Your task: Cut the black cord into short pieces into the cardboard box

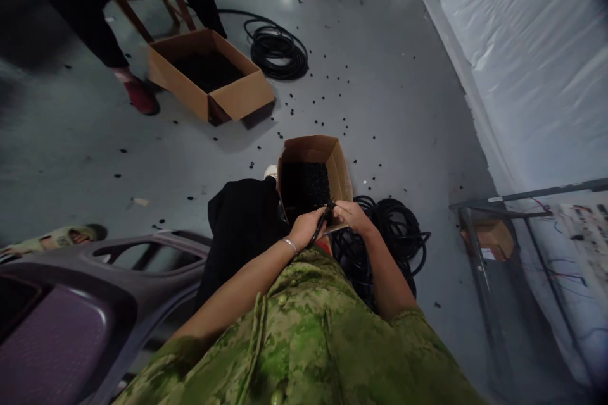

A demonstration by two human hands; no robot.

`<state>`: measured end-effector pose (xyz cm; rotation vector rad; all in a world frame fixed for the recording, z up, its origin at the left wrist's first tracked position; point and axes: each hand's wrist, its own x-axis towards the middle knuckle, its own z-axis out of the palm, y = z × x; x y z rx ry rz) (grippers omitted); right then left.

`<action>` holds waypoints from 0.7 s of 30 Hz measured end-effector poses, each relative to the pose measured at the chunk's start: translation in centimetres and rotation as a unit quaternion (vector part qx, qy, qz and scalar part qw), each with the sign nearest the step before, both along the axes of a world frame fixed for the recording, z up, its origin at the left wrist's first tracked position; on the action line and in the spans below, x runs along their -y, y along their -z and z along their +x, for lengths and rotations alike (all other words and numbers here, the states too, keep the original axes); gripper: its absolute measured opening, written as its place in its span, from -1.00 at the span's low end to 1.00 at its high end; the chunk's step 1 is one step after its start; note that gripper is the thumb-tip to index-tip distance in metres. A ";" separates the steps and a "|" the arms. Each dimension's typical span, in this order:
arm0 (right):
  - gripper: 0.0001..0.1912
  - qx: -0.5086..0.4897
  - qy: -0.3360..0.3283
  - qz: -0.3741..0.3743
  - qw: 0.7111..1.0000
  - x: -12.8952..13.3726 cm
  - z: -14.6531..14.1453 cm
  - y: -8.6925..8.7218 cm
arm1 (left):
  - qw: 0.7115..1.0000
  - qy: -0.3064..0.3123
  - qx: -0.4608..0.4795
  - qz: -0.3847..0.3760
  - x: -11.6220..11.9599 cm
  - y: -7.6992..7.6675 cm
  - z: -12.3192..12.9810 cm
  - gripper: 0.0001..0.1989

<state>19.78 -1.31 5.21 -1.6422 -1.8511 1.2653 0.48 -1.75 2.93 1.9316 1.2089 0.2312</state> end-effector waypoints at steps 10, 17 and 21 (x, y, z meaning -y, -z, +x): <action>-0.67 0.033 -0.052 0.063 0.996 -1.5 0.8 0.2 | 0.989 0.056 -0.129 0.043 -0.2 -0.8 0.3 -0.64; -0.66 0.035 -0.042 0.075 0.996 -1.3 0.6 0.7 | 0.987 0.058 -0.144 0.030 -0.3 -0.9 0.4 -0.64; -0.66 0.042 -0.009 0.042 0.998 -1.2 0.1 1.3 | 0.990 0.042 -0.132 0.015 -0.3 -0.8 0.5 -0.67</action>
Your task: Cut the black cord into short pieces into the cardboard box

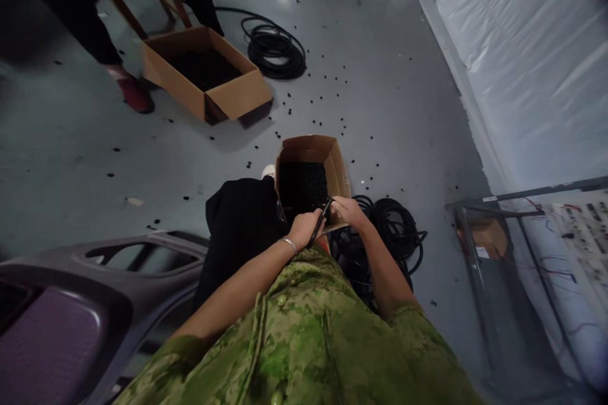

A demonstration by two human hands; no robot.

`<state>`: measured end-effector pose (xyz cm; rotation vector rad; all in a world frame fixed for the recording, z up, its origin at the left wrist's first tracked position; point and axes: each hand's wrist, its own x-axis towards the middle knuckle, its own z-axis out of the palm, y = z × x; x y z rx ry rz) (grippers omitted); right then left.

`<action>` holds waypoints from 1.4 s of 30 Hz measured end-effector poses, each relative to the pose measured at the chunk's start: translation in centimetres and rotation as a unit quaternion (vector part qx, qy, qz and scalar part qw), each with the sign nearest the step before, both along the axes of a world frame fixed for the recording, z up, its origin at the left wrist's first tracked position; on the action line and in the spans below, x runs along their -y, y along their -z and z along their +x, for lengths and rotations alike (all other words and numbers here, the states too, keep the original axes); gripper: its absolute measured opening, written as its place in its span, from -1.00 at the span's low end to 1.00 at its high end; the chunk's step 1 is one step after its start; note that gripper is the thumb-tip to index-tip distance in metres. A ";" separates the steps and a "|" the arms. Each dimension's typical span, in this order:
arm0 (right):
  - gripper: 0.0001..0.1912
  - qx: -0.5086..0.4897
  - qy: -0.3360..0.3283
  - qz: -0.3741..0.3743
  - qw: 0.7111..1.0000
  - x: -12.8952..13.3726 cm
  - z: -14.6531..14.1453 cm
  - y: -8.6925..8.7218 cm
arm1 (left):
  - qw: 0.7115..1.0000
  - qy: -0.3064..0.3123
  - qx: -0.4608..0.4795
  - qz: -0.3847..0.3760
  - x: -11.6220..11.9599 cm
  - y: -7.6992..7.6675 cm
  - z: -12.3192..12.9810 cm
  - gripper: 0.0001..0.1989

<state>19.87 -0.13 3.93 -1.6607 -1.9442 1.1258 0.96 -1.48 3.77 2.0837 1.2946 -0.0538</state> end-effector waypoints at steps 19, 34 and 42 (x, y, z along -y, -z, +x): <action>-0.69 0.184 -0.113 -0.053 0.975 -2.9 -1.5 -0.6 | 0.997 -0.069 0.027 -0.022 -0.3 1.3 -0.1 -0.69; -0.67 0.272 -0.163 -0.083 0.945 -2.3 -2.8 -1.1 | 0.982 -0.117 0.075 -0.125 -0.6 1.5 -0.2 -0.73; -0.68 0.301 -0.147 -0.081 0.939 -2.3 -3.0 -1.4 | 0.985 -0.093 0.102 -0.100 -0.6 1.7 -0.4 -0.72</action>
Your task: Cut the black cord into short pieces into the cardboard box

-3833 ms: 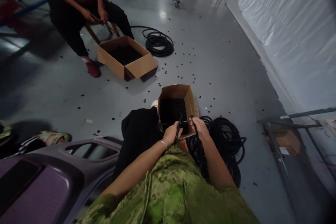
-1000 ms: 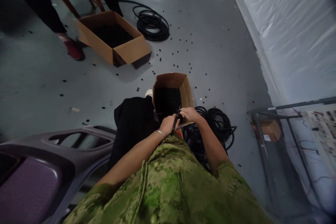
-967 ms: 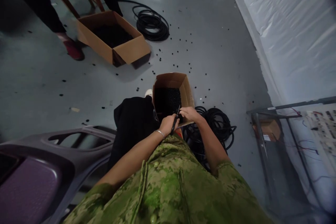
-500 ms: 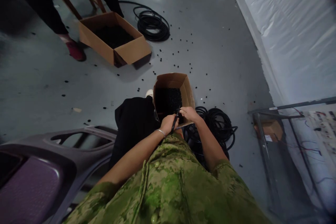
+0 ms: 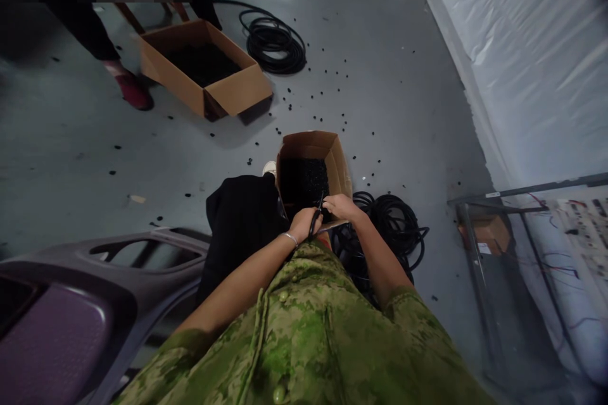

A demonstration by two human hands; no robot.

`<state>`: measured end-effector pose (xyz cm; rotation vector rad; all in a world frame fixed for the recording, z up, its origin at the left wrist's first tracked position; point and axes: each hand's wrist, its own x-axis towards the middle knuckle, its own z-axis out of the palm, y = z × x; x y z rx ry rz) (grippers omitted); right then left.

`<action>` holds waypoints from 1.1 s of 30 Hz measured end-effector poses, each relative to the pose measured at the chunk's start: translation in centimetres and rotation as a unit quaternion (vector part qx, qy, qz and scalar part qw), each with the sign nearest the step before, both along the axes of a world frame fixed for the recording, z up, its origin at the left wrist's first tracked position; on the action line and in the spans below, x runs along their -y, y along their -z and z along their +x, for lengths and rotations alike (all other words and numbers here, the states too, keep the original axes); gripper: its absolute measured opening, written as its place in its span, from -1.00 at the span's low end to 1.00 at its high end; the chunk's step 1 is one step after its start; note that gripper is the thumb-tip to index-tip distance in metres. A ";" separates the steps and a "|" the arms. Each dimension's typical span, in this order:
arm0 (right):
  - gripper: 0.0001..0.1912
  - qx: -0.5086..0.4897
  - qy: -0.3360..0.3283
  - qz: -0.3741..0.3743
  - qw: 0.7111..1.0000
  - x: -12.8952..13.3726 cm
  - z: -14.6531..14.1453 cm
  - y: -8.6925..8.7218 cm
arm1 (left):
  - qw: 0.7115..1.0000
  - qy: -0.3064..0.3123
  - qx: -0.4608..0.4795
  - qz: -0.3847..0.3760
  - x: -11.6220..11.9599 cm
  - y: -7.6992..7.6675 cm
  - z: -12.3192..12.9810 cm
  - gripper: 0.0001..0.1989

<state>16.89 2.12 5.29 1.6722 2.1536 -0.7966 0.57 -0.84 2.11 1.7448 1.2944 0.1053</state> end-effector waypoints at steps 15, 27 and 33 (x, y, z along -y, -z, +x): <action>-0.62 0.059 0.023 0.002 0.998 -0.1 -0.5 0.1 | 0.999 -0.002 -0.034 0.015 -0.1 0.0 0.3 -0.72; -0.66 0.075 0.008 0.001 0.997 0.4 -1.3 0.3 | 0.999 0.004 -0.042 0.009 -0.2 0.5 0.3 -0.73; -0.63 0.096 0.035 0.003 0.995 0.4 -1.8 0.7 | 1.000 0.004 -0.024 0.008 -0.4 1.1 0.4 -0.73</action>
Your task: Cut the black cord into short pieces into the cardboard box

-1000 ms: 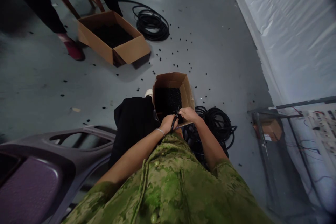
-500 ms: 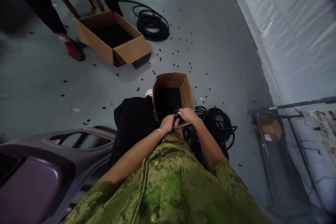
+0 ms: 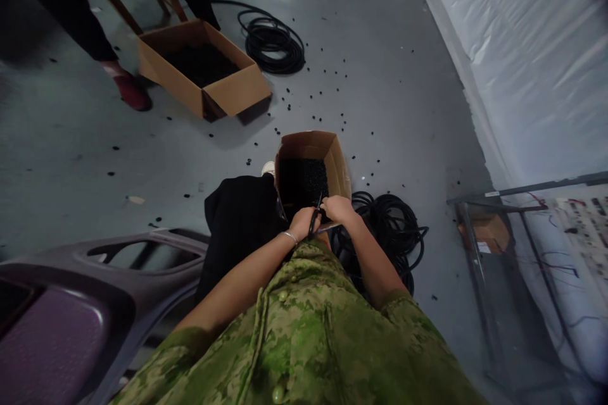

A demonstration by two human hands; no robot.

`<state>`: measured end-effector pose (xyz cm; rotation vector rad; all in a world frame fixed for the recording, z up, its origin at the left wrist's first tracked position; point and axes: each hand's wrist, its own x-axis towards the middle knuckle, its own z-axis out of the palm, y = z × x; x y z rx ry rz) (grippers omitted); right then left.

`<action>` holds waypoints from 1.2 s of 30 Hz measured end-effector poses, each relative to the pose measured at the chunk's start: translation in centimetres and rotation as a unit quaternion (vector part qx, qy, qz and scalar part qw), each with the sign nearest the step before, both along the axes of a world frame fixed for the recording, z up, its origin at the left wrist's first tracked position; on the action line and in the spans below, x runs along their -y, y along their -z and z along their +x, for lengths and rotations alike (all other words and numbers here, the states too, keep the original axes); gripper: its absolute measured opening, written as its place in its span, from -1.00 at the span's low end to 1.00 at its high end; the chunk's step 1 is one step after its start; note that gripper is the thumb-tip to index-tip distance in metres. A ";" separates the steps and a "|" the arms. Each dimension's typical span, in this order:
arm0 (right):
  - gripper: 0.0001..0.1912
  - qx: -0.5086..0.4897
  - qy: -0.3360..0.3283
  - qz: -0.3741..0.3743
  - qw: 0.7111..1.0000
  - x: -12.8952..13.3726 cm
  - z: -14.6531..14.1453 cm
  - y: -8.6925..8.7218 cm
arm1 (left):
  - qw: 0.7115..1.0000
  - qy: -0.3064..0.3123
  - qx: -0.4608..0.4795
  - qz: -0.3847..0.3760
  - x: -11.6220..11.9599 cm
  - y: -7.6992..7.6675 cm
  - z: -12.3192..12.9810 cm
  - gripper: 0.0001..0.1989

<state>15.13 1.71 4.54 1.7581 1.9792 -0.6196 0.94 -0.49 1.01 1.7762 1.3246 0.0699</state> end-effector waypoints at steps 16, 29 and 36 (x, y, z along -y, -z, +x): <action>-0.66 -0.132 0.110 0.010 0.985 2.7 1.2 2.5 | 0.998 -0.036 0.053 -0.009 0.3 0.0 0.0 -0.76; -0.67 -0.534 0.396 0.021 0.747 5.0 3.3 2.3 | 0.996 -0.044 0.072 -0.003 0.6 -1.3 -0.2 -0.71; -0.56 -0.518 0.402 0.052 0.753 4.1 2.5 2.5 | 0.998 -0.016 0.054 0.027 0.9 -2.2 -0.3 -0.59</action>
